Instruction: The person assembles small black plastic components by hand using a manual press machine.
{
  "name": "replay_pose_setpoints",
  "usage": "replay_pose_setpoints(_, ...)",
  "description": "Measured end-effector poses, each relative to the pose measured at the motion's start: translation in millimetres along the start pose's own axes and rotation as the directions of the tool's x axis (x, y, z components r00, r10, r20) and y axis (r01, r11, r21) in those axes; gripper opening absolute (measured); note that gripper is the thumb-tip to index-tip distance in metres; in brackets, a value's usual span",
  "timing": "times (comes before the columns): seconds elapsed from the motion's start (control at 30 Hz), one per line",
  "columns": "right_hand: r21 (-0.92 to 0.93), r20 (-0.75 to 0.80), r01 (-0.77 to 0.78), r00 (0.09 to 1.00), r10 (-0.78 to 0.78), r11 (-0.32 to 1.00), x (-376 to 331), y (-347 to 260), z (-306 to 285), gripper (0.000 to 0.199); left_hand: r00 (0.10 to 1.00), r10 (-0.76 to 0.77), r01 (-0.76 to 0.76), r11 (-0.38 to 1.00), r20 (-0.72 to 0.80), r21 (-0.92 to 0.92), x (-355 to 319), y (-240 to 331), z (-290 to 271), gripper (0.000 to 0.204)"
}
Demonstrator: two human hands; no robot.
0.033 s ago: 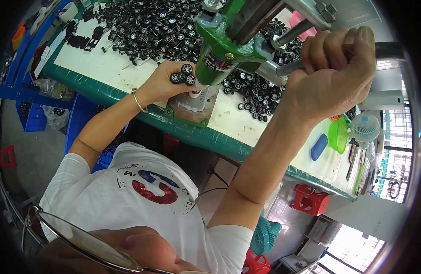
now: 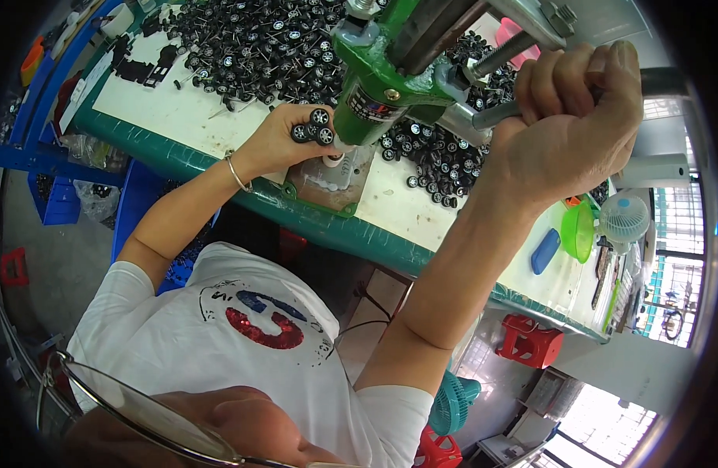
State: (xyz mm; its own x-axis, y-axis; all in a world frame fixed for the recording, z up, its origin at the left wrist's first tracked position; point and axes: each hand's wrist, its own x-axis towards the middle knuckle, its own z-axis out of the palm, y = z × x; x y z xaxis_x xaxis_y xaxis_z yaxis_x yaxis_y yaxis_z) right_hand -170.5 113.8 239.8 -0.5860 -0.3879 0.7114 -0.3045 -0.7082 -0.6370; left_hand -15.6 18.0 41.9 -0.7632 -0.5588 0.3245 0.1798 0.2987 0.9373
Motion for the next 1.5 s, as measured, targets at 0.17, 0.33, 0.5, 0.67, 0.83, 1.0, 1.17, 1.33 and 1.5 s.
replay_pose_setpoints(0.17,0.027,0.019,-0.033,0.999,0.033,0.999,3,2,-1,0.029,0.997,-0.074,0.074,0.997,0.024,0.016,1,2,-2,0.023)
replay_pose_setpoints(0.33,0.027,0.029,-0.030,0.999,0.030,0.999,7,3,-1,0.029,0.997,-0.069,0.071,0.997,0.041,-0.041,3,1,-2,0.024)
replay_pose_setpoints(0.5,0.020,-0.111,-0.100,0.989,0.102,0.995,6,8,2,0.027,0.999,-0.028,0.027,0.998,0.017,0.060,1,3,-3,0.024)
replay_pose_setpoints(0.67,0.012,-0.007,-0.010,1.000,0.010,1.000,1,3,1,0.030,0.999,-0.035,0.035,0.999,0.037,0.008,1,4,-2,0.023)
replay_pose_setpoints(0.83,-0.042,0.026,0.106,0.994,-0.105,0.993,-2,4,-4,0.036,0.998,-0.056,0.056,0.998,0.022,0.009,0,4,0,0.024)
replay_pose_setpoints(1.0,0.062,0.060,0.183,0.980,-0.187,0.981,-20,4,-11,0.035,0.999,-0.026,0.024,0.997,-0.027,-0.067,-6,0,3,0.023)
replay_pose_setpoints(1.17,0.141,0.121,0.369,0.915,-0.386,0.919,-32,7,-22,0.030,0.998,0.046,-0.048,0.998,-0.046,-0.036,-6,2,8,0.020)
replay_pose_setpoints(1.33,0.159,0.090,0.330,0.934,-0.346,0.931,-32,12,-14,0.035,0.993,-0.101,0.089,0.979,-0.055,-0.181,-12,-4,10,0.017)
replay_pose_setpoints(1.5,0.104,0.017,0.049,0.999,-0.051,0.993,-12,2,-4,0.031,0.973,-0.232,0.230,0.962,0.003,-0.149,-14,1,9,0.017)
